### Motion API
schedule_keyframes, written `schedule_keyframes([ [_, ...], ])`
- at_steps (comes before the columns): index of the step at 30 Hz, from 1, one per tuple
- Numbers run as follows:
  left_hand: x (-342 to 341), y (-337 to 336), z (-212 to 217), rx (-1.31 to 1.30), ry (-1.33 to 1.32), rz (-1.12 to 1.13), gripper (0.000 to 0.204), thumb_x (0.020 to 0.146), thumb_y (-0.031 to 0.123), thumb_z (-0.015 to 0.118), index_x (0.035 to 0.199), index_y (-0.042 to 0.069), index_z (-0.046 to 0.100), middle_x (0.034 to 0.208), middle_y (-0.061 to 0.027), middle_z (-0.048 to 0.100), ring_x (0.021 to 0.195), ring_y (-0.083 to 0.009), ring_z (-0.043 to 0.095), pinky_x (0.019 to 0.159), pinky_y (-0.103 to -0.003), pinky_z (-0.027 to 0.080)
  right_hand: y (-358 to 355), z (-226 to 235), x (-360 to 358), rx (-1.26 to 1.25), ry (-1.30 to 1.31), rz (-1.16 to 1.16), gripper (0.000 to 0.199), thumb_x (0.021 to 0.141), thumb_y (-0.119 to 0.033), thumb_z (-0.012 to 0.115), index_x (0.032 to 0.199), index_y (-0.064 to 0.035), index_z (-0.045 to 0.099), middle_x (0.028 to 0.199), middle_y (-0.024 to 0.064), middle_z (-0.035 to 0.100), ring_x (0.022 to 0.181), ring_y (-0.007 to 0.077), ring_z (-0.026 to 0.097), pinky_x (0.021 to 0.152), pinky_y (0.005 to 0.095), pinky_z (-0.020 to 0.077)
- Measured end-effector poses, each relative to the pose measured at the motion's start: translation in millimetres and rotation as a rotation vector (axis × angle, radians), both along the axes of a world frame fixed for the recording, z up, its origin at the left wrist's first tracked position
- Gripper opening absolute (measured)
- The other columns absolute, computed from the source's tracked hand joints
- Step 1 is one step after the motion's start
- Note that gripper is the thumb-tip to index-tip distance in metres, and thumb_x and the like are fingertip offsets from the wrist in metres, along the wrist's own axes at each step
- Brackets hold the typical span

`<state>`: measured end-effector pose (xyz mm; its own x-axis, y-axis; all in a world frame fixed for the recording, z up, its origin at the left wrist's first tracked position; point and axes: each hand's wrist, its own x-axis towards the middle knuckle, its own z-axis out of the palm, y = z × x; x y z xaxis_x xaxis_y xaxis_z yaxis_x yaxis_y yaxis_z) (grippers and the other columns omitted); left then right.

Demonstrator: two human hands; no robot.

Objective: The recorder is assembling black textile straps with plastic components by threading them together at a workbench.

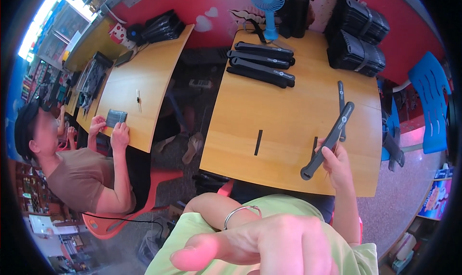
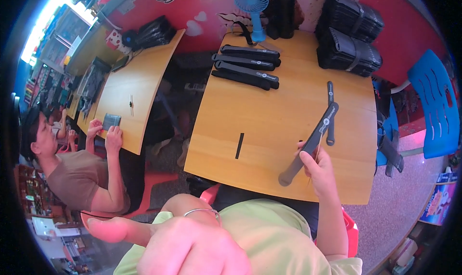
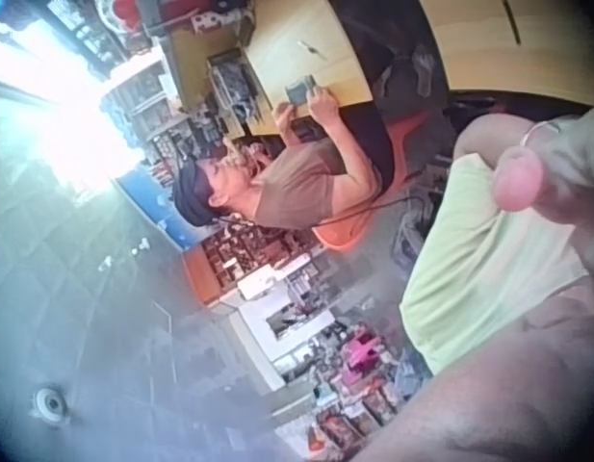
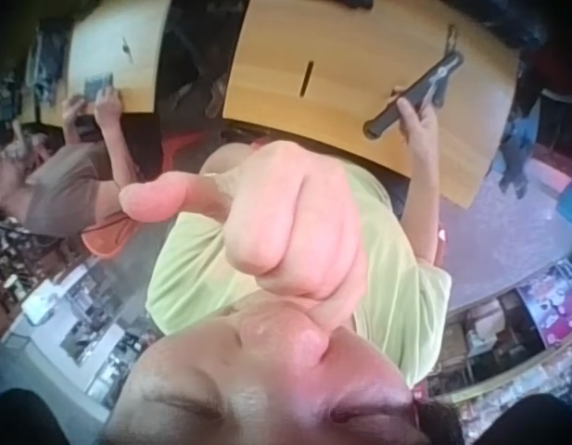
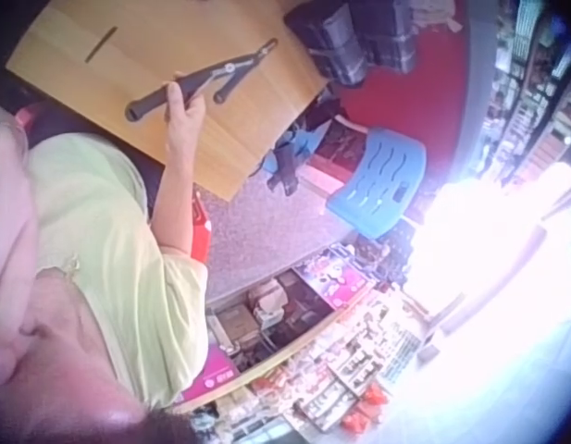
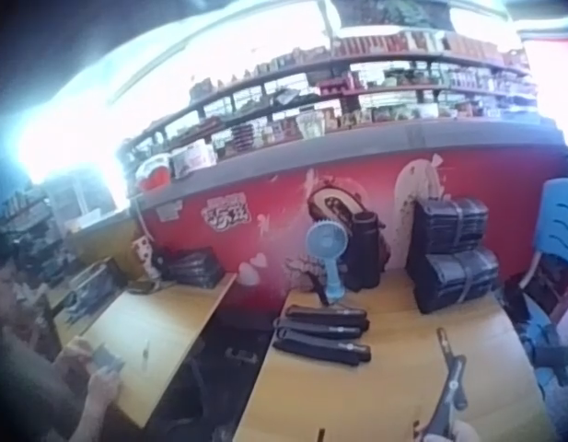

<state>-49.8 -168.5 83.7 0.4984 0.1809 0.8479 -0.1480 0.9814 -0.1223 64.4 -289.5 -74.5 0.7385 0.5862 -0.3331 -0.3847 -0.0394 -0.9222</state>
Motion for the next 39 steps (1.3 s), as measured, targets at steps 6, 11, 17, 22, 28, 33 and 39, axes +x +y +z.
schedule_keyframes([
  [6, 8, 25, -35, 0.223, 0.45, 0.262, 0.052, 0.091, 0.057, 0.047, 0.071, 0.009, 0.042, 0.072, -0.004, 0.046, 0.06, -0.0164, 0.044, 0.067, -0.034, 0.046, -8, -10, 3, 0.025, -0.004, -0.031, 0.024, 0.09, -0.015, 0.059, 0.112, -0.0046, 0.056, 0.086, -0.0021, 0.06, 0.056, 0.001, 0.038, 0.048, 0.0173, 0.0277],
  [11, 13, 56, -89, 0.24, 0.896, 0.334, 0.013, 0.096, 0.023, 0.049, 0.096, 0.01, 0.046, 0.099, -0.0046, 0.05, 0.097, -0.0169, 0.05, 0.088, -0.031, 0.045, -5, -1, 5, 0.011, 0.009, 0.002, 0.025, 0.09, -0.016, 0.059, 0.112, -0.0043, 0.056, 0.087, -0.0027, 0.061, 0.057, 0.0004, 0.037, 0.049, 0.017, 0.0271],
  [17, 5, 60, -120, 0.22, 1.191, 0.392, 0.023, 0.088, -0.005, 0.053, 0.104, 0.011, 0.049, 0.108, -0.0022, 0.052, 0.112, -0.0168, 0.05, 0.094, -0.026, 0.043, -7, 0, 6, 0.011, 0.006, 0.015, 0.025, 0.089, -0.017, 0.059, 0.112, -0.0061, 0.057, 0.088, -0.0026, 0.062, 0.057, 0.0, 0.037, 0.05, 0.0172, 0.0275],
  [22, 1, 58, -130, 0.228, 1.225, 0.404, 0.026, 0.087, -0.008, 0.053, 0.104, 0.011, 0.049, 0.11, -0.0027, 0.052, 0.117, -0.0174, 0.049, 0.094, -0.025, 0.044, -6, 2, 5, -0.011, -0.003, 0.028, 0.025, 0.089, -0.017, 0.059, 0.112, -0.0068, 0.057, 0.089, -0.0024, 0.062, 0.058, -0.0003, 0.037, 0.05, 0.0172, 0.0274],
  [28, 0, 59, -135, 0.224, 1.236, 0.389, 0.028, 0.085, -0.009, 0.054, 0.103, 0.011, 0.049, 0.111, -0.0035, 0.052, 0.118, -0.0181, 0.048, 0.094, -0.025, 0.044, -5, 7, 4, -0.084, -0.015, 0.083, 0.025, 0.089, -0.017, 0.06, 0.112, -0.0067, 0.057, 0.092, -0.0006, 0.062, 0.071, 0.0022, 0.048, 0.061, 0.0182, 0.0362],
  [33, -1, 60, -138, 0.223, 1.229, 0.388, 0.027, 0.085, -0.009, 0.055, 0.103, 0.011, 0.05, 0.111, -0.0035, 0.053, 0.119, -0.0186, 0.048, 0.094, -0.025, 0.043, -4, 13, 1, -0.092, -0.04, 0.152, 0.026, 0.088, -0.014, 0.061, 0.111, -0.0038, 0.056, 0.096, 0.0035, 0.062, 0.098, 0.0115, 0.056, 0.089, 0.0276, 0.0398],
  [39, -1, 57, -137, 0.199, 1.23, 0.382, 0.023, 0.087, -0.008, 0.055, 0.1, 0.01, 0.054, 0.107, -0.0044, 0.058, 0.118, -0.0194, 0.05, 0.096, -0.025, 0.042, -3, 13, -2, -0.038, -0.015, 0.136, 0.027, 0.088, -0.014, 0.061, 0.112, -0.0029, 0.055, 0.097, 0.0041, 0.062, 0.095, 0.0111, 0.057, 0.088, 0.0274, 0.0415],
])
